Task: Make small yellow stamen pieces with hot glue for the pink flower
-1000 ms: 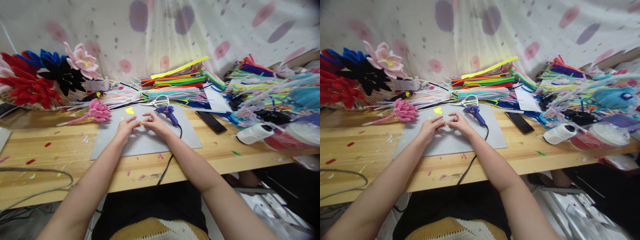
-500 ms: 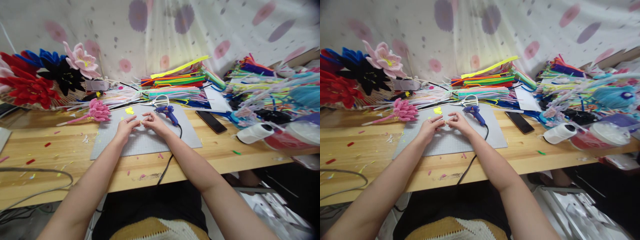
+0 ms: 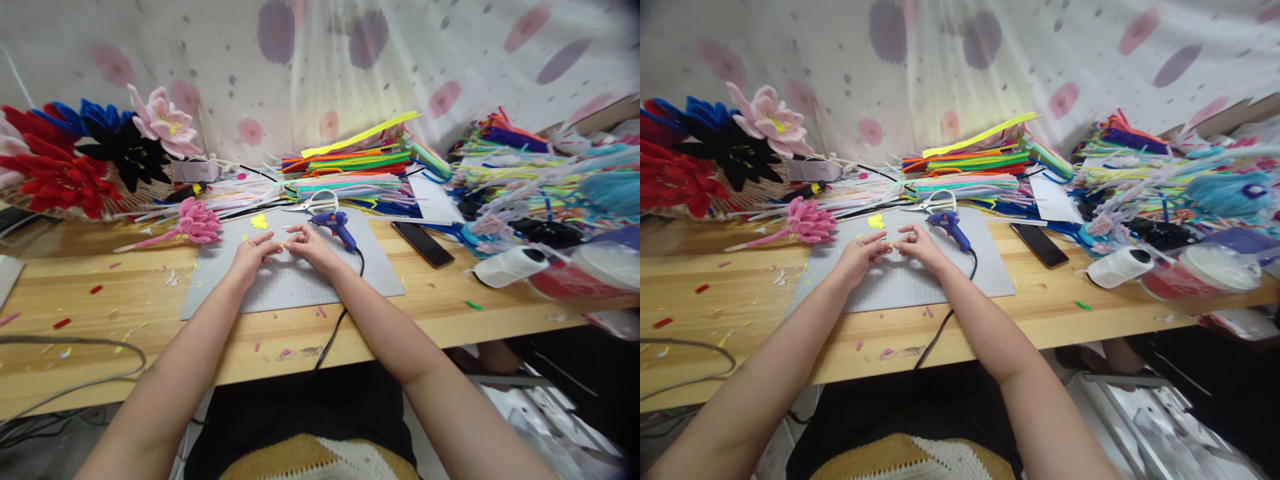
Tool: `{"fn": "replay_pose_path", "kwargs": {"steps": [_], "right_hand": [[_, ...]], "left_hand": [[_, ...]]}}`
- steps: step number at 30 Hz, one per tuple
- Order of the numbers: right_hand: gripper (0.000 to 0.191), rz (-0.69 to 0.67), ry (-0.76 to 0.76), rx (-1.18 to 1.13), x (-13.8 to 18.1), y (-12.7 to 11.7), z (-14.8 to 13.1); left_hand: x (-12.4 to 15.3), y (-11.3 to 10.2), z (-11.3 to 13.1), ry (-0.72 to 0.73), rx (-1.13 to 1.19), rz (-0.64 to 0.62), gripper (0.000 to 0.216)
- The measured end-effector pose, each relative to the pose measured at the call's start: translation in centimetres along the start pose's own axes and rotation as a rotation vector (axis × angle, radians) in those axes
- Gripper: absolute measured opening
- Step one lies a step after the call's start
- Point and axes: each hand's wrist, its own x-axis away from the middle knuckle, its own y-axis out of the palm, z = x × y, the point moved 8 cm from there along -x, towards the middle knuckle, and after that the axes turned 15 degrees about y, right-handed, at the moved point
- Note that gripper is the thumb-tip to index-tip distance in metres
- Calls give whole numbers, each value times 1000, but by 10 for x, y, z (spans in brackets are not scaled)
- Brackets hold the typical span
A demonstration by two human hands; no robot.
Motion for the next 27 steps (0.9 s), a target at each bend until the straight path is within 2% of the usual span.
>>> {"fn": "replay_pose_path", "kwargs": {"steps": [7,14,27], "right_hand": [[47,-32,5,4,3,2,-2],[47,-41,0,9,2,2,-1],[46,-44,-49,-53,0,1,-4]], "left_hand": [[0,1,0,4,-67,-77,74],[-1,0,-2,-5,-84,-74,79],[2,-6,3,1,-75,94,85]]}}
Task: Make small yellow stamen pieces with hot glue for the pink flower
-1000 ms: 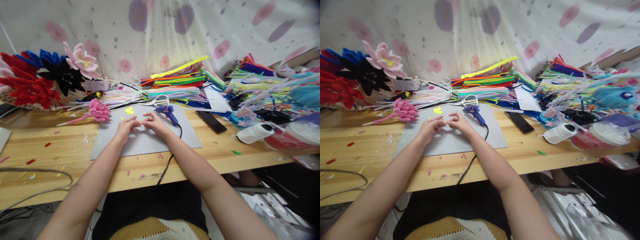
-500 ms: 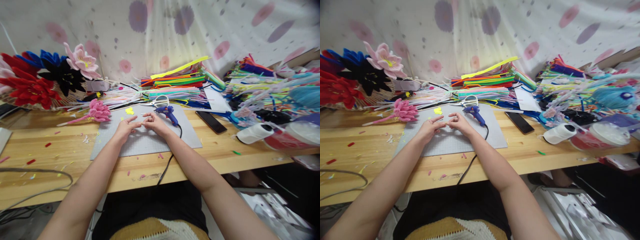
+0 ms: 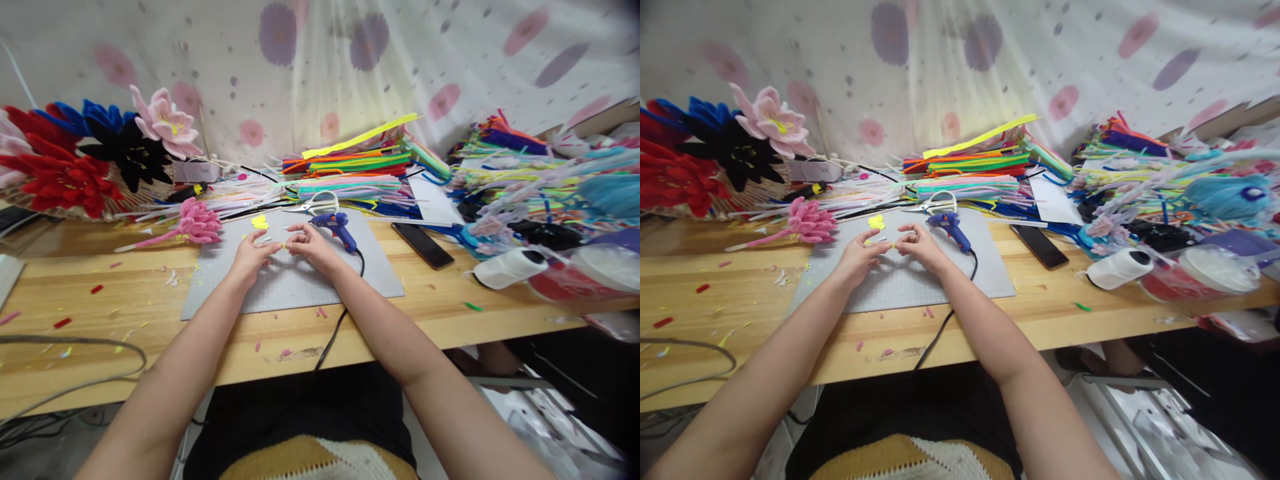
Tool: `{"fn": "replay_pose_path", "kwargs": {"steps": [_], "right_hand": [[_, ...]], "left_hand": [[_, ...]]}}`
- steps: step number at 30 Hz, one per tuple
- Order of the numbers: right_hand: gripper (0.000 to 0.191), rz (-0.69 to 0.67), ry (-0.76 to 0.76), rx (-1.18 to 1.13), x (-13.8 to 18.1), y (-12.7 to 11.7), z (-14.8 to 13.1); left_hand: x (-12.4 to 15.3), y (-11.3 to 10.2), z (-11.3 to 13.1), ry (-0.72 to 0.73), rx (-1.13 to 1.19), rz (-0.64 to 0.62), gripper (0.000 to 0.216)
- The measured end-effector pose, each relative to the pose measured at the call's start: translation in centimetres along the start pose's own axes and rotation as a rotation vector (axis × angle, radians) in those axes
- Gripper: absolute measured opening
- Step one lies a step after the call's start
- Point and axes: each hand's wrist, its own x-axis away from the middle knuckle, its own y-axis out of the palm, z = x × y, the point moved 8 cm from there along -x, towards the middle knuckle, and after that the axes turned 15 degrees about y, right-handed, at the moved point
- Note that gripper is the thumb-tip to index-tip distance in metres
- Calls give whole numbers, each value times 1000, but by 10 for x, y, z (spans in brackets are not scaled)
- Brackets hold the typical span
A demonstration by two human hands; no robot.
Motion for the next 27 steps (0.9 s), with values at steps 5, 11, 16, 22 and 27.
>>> {"fn": "replay_pose_path", "kwargs": {"steps": [5,11,16,22,27], "right_hand": [[45,34,-19,-41,-4,0,4],[47,39,-57,-20,-4,2,2],[43,123,-130,-30,-6,-9,-2],[43,127,-128,-2,-6,-10,-2],[42,125,-123,25,-5,-6,-2]], "left_hand": [[-2,-2,-1,17,6,65,81],[-3,0,-3,27,63,117,78],[-4,-1,-4,24,75,112,79],[-5,0,-3,25,86,59,67],[-3,1,2,84,5,78,74]]}}
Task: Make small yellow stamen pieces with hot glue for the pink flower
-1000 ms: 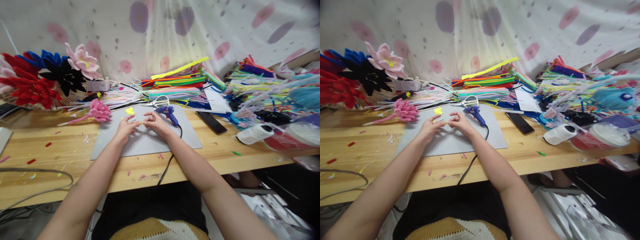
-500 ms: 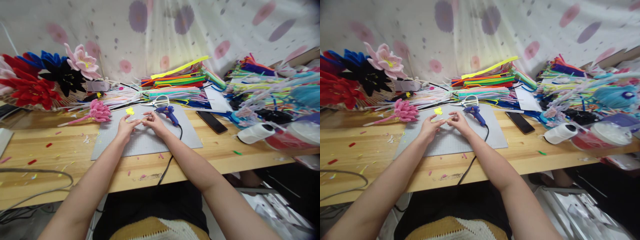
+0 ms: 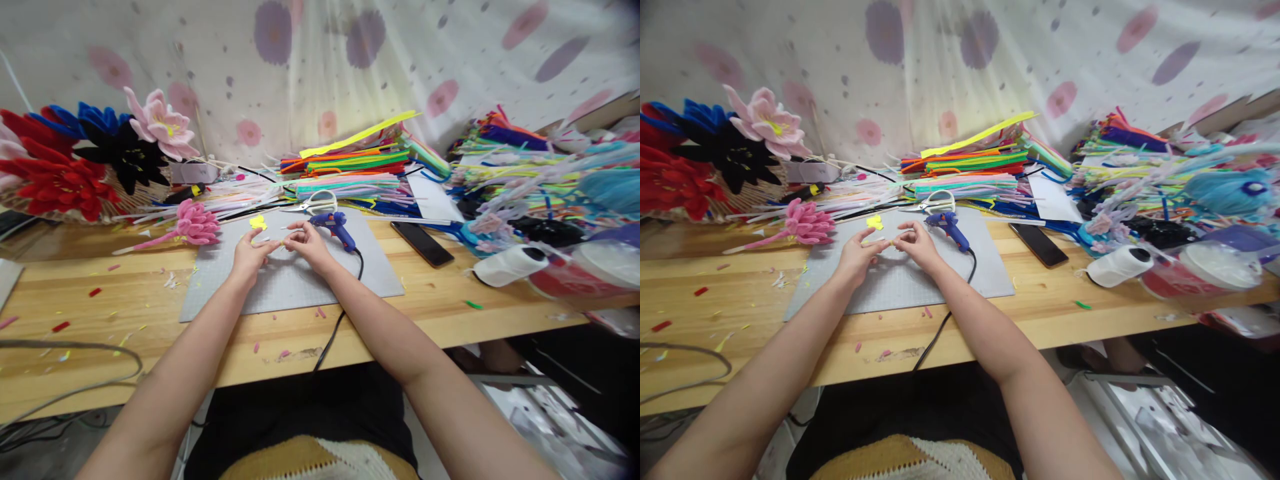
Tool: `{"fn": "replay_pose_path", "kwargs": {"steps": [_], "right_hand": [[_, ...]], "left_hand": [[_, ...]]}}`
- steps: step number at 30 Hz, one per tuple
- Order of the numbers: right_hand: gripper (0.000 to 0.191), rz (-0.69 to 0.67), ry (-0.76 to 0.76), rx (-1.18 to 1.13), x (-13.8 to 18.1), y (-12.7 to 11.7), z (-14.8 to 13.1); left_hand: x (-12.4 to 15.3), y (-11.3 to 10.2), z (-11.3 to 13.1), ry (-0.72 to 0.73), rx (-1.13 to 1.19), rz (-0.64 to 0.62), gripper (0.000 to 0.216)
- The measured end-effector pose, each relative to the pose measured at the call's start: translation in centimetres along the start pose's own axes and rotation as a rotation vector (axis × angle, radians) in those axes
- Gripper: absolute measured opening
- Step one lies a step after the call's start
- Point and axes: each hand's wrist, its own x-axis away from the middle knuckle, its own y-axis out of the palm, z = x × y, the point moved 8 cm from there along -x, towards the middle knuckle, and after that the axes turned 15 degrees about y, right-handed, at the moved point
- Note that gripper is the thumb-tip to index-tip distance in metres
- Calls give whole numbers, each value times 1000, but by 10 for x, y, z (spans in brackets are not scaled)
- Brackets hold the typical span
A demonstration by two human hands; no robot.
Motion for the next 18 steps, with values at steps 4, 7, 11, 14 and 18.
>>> {"fn": "replay_pose_path", "kwargs": {"steps": [4,7,11,14,18], "right_hand": [[43,10,-14,7,0,1,0],[43,6,-15,5,0,2,1],[43,-13,-4,-16,2,3,1],[45,-40,23,-36,2,4,2],[48,-86,34,-32,2,7,4]], "left_hand": [[0,-1,2,20,-9,33,72],[0,-1,2,19,-10,40,67],[1,0,2,21,-4,53,62],[1,1,0,9,12,64,59],[-1,3,-8,-40,68,65,56]]}}
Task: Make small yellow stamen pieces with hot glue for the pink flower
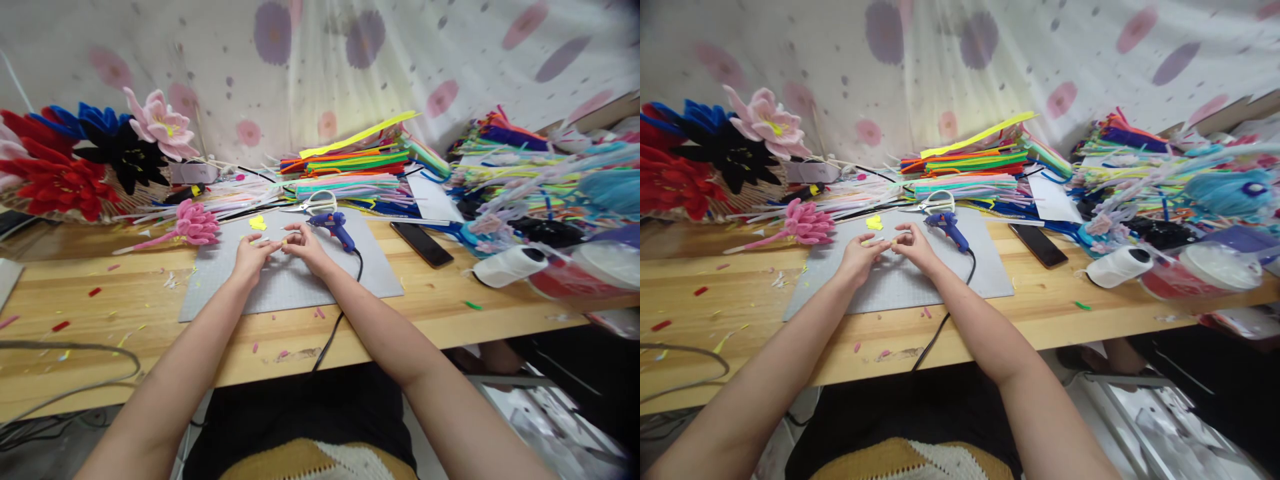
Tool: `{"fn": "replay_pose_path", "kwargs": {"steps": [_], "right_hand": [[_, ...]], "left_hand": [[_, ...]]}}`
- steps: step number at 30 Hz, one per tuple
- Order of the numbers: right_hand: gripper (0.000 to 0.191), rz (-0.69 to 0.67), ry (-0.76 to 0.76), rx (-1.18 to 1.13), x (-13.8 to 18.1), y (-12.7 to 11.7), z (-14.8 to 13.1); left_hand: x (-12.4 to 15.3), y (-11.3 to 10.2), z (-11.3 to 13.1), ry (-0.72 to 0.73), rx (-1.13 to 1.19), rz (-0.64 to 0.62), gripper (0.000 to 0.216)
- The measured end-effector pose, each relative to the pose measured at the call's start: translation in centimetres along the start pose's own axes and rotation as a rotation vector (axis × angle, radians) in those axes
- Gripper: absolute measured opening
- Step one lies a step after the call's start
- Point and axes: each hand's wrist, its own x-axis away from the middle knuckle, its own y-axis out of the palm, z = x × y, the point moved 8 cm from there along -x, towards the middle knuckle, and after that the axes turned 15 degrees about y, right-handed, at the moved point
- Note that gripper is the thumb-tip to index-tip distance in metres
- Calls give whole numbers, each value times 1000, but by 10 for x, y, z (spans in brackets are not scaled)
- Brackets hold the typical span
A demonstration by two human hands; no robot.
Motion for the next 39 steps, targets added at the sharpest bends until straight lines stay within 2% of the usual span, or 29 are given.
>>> {"fn": "replay_pose_path", "kwargs": {"steps": [14,27,33,39], "right_hand": [[51,-14,-24,36,-1,2,1],[51,-21,9,62,-5,6,9],[48,44,21,85,-4,2,10],[48,117,62,48,-3,-8,11]], "left_hand": [[1,2,-2,-42,110,-21,66],[-2,6,-2,26,129,-116,66],[-1,8,-2,40,87,-145,68],[1,5,1,-4,40,-79,66]]}}
